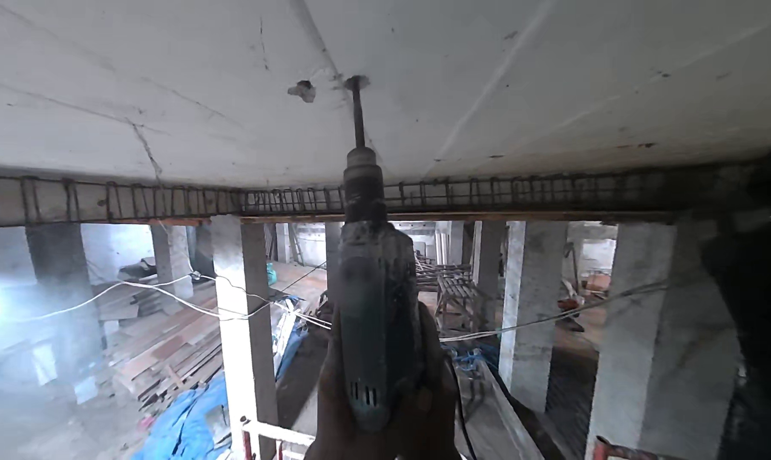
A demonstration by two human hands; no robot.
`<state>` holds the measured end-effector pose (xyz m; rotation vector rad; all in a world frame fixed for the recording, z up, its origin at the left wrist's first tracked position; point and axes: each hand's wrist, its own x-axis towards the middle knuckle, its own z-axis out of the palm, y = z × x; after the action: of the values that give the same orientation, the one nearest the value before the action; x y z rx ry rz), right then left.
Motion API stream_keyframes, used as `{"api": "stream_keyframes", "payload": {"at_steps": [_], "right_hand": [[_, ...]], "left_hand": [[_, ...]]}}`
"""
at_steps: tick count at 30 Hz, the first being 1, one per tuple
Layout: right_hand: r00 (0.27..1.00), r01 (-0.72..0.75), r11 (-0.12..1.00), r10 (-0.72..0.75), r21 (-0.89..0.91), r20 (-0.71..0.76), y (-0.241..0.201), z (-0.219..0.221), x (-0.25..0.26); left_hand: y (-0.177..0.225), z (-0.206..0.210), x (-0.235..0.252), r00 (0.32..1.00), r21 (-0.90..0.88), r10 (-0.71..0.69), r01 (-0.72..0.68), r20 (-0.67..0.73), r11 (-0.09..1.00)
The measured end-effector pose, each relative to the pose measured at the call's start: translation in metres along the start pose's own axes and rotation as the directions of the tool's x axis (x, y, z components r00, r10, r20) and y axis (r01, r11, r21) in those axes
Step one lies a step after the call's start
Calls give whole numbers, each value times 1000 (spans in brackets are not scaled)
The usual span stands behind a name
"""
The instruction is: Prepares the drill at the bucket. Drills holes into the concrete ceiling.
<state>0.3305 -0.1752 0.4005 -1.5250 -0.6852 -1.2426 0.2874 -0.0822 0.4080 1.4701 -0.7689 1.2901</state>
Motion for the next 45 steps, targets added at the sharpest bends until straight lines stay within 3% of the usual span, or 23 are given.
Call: {"api": "stream_keyframes", "payload": {"at_steps": [8, 19, 27, 34, 41, 45], "right_hand": [[992, 119, 993, -119, 1, -39, 28, -12, 14], [977, 211, 966, -203, -148, 66, 42, -69, 44], [962, 264, 936, -240, -234, 127, 37, -108, 66], [967, 193, 981, -193, 18, 168, 69, -83, 62], [982, 150, 988, -153, 38, 109, 82, -36, 48], [986, 123, 981, -137, 151, 89, 76, -11, 38]], "left_hand": [[-11, 28, 5, 1000, -28, -10, 9, -29, 1000], [3, 86, 7, 994, -232, -38, 13, -103, 973], [16, 120, 7, 982, -283, -84, 34, -168, 959], [-8, 115, 7, 982, -174, -88, 58, -168, 983], [-35, 87, 7, 988, 14, -65, 67, -141, 998], [-40, 64, 7, 991, 88, -86, 96, -104, 991]]}}
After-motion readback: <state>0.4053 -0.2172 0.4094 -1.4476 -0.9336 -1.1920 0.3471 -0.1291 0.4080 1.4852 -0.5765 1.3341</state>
